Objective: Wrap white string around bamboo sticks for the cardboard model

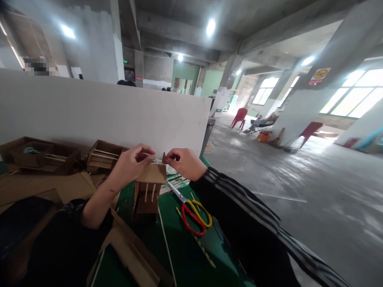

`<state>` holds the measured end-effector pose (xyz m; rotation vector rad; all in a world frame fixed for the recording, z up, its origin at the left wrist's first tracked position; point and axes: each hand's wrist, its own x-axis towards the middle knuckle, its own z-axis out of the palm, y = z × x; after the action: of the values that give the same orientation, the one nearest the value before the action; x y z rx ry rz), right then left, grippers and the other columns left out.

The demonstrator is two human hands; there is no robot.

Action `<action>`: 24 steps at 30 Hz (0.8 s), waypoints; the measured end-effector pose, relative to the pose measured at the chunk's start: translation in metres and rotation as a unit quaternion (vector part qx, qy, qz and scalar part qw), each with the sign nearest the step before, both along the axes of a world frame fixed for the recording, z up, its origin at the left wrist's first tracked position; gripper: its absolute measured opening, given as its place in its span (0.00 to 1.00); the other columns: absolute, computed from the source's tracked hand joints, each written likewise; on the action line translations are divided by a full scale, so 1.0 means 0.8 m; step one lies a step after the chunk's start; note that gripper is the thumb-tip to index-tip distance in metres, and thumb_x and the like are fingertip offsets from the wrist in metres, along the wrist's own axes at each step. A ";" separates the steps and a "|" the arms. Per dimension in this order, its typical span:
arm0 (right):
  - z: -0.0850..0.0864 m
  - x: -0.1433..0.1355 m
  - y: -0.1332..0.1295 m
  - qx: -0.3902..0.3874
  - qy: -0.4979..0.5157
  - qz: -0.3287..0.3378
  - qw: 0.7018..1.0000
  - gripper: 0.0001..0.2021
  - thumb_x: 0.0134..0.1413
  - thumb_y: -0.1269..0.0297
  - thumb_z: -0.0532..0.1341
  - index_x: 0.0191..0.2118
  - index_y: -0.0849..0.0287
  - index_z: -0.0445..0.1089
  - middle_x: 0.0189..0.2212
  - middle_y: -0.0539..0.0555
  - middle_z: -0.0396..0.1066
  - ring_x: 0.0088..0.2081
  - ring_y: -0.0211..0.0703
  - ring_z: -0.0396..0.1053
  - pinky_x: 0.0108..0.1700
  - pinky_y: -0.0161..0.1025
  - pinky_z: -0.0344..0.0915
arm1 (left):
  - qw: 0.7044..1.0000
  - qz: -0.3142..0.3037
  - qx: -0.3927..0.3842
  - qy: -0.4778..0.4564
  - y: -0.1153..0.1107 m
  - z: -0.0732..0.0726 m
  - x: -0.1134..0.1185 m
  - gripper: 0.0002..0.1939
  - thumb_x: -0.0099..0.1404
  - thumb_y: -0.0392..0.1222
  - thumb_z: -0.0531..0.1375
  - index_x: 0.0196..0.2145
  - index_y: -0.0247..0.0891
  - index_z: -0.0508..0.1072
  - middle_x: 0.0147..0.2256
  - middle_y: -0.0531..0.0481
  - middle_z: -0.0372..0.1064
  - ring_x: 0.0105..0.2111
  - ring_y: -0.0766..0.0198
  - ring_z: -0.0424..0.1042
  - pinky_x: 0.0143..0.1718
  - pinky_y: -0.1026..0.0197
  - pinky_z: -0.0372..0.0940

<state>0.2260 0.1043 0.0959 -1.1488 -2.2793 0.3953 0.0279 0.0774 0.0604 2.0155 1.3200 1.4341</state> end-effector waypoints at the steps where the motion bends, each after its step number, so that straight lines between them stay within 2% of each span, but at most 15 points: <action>1: -0.001 0.000 0.000 -0.001 0.001 0.002 1.000 0.09 0.55 0.62 0.59 0.35 0.60 0.76 0.31 0.53 0.76 0.33 0.41 0.70 0.37 0.38 0.65 | 1.000 0.000 0.000 0.003 0.000 0.001 0.000 0.07 0.62 0.45 0.58 0.36 0.43 0.73 0.33 0.54 0.75 0.33 0.63 0.74 0.34 0.62 0.65; 24: -0.018 -0.008 -0.002 0.011 0.027 0.010 1.000 0.08 0.55 0.64 0.59 0.33 0.61 0.74 0.29 0.52 0.75 0.31 0.39 0.68 0.35 0.36 0.63 | 1.000 0.000 0.016 0.023 0.000 0.001 0.000 0.06 0.62 0.43 0.57 0.35 0.42 0.72 0.33 0.53 0.74 0.34 0.63 0.72 0.37 0.61 0.64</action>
<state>0.2197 0.1028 0.0811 -1.0927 -2.2448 0.4025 0.0278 0.0773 0.0611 2.0819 1.3243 1.4261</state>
